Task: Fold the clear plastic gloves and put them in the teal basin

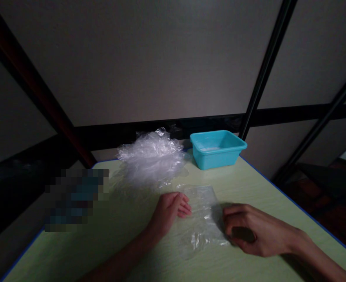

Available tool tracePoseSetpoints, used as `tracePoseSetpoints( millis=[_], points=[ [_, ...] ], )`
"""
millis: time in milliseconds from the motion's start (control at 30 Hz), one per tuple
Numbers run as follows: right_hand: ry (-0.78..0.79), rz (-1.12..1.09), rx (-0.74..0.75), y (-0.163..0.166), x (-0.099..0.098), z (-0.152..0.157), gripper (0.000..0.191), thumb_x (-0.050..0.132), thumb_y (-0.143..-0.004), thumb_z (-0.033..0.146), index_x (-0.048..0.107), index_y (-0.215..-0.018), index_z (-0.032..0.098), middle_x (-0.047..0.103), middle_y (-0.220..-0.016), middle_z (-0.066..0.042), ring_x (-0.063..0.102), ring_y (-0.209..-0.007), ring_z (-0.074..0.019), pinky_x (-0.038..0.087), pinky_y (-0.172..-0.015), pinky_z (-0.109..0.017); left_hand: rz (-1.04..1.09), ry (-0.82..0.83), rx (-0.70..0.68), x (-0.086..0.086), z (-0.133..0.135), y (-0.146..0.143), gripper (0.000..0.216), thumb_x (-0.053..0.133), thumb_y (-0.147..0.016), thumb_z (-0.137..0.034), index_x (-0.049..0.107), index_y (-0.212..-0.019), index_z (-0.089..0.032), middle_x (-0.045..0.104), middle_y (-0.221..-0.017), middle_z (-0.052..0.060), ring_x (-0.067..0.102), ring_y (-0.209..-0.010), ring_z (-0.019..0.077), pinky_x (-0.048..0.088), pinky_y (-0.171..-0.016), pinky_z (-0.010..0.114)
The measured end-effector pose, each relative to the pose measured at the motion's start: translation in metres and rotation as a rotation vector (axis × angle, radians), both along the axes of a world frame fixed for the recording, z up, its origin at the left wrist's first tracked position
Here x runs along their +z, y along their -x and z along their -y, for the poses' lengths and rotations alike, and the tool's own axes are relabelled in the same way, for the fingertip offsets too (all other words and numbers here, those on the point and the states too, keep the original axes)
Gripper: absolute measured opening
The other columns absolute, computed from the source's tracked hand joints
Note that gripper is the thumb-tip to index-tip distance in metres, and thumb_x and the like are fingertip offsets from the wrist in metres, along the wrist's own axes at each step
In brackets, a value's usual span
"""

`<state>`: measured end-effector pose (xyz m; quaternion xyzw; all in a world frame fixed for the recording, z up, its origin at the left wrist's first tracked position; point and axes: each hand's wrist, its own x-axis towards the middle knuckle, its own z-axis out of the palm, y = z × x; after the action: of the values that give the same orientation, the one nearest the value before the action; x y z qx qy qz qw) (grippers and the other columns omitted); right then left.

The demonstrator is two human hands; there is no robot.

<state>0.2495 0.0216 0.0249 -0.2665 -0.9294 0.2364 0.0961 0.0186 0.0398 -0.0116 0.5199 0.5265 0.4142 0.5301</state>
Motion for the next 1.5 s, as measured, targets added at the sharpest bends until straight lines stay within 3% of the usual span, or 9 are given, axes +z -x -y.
tracePoseSetpoints(
  millis=[167, 367, 600, 767, 1000, 1133, 1300, 1500],
  points=[
    [-0.028, 0.045, -0.011, 0.001, 0.000, 0.002, 0.015, 0.052, -0.061, 0.005, 0.052, -0.071, 0.017, 0.053, -0.077, 0.000, 0.049, -0.072, -0.0121, 0.039, -0.064, -0.023, 0.007, -0.001, 0.008, 0.000, 0.000, 0.001, 0.033, 0.047, -0.071, -0.043, 0.057, -0.067, -0.013, 0.064, -0.059, 0.006, 0.062, -0.051, 0.0165, 0.046, -0.048, 0.024],
    [-0.145, 0.083, 0.004, 0.003, 0.000, 0.005, 0.012, 0.048, -0.066, 0.006, 0.050, -0.064, 0.017, 0.052, -0.073, 0.000, 0.048, -0.070, -0.0127, 0.038, -0.065, -0.025, -0.004, -0.005, 0.002, 0.002, 0.000, 0.002, 0.034, 0.047, -0.070, -0.045, 0.057, -0.065, -0.013, 0.065, -0.059, 0.006, 0.063, -0.052, 0.0161, 0.046, -0.048, 0.024],
    [-0.115, 0.035, -0.061, -0.003, 0.003, 0.006, 0.017, 0.042, -0.077, 0.008, 0.055, -0.085, 0.017, 0.056, -0.082, -0.004, 0.054, -0.072, -0.0134, 0.040, -0.064, -0.025, 0.005, -0.004, 0.004, 0.001, 0.001, 0.001, 0.034, 0.048, -0.069, -0.046, 0.057, -0.065, -0.013, 0.065, -0.059, 0.006, 0.062, -0.051, 0.0159, 0.046, -0.048, 0.024],
    [-0.057, 0.095, -0.046, -0.002, 0.005, 0.005, 0.010, 0.054, -0.068, 0.011, 0.054, -0.075, 0.017, 0.055, -0.082, -0.002, 0.053, -0.074, -0.0138, 0.041, -0.064, -0.024, 0.016, -0.006, 0.010, 0.000, 0.000, 0.000, 0.033, 0.048, -0.070, -0.045, 0.057, -0.065, -0.013, 0.064, -0.058, 0.006, 0.062, -0.051, 0.0159, 0.046, -0.048, 0.024],
    [-0.090, 0.109, -0.041, -0.001, 0.002, 0.005, 0.013, 0.048, -0.068, 0.005, 0.053, -0.066, 0.017, 0.054, -0.077, -0.001, 0.052, -0.070, -0.0122, 0.041, -0.062, -0.023, 0.016, 0.005, 0.012, 0.000, 0.000, 0.000, 0.031, 0.049, -0.069, -0.043, 0.056, -0.064, -0.014, 0.064, -0.058, 0.005, 0.062, -0.050, 0.0157, 0.046, -0.047, 0.023],
    [-0.094, 0.060, -0.057, -0.004, 0.003, 0.006, 0.016, 0.044, -0.071, 0.006, 0.054, -0.077, 0.017, 0.058, -0.081, -0.003, 0.055, -0.073, -0.0137, 0.043, -0.065, -0.025, 0.009, 0.003, 0.010, 0.000, 0.000, 0.000, 0.031, 0.048, -0.070, -0.043, 0.056, -0.064, -0.013, 0.065, -0.058, 0.006, 0.062, -0.050, 0.0163, 0.046, -0.047, 0.024],
    [-0.214, -0.017, -0.075, -0.010, 0.000, 0.003, 0.025, 0.039, -0.079, 0.012, 0.054, -0.098, 0.016, 0.061, -0.087, -0.007, 0.057, -0.076, -0.0165, 0.046, -0.067, -0.029, 0.008, 0.010, 0.008, 0.002, 0.000, 0.001, 0.031, 0.048, -0.070, -0.043, 0.056, -0.065, -0.013, 0.064, -0.057, 0.005, 0.062, -0.050, 0.0158, 0.046, -0.046, 0.023],
    [-0.370, 0.090, -0.005, -0.004, -0.010, -0.006, 0.018, 0.041, -0.085, 0.016, 0.058, -0.090, 0.015, 0.059, -0.096, -0.009, 0.053, -0.087, -0.0198, 0.045, -0.078, -0.036, 0.016, -0.010, -0.001, 0.001, 0.001, 0.000, 0.033, 0.047, -0.071, -0.045, 0.056, -0.065, -0.013, 0.064, -0.058, 0.007, 0.062, -0.051, 0.0166, 0.047, -0.047, 0.024]
  ],
)
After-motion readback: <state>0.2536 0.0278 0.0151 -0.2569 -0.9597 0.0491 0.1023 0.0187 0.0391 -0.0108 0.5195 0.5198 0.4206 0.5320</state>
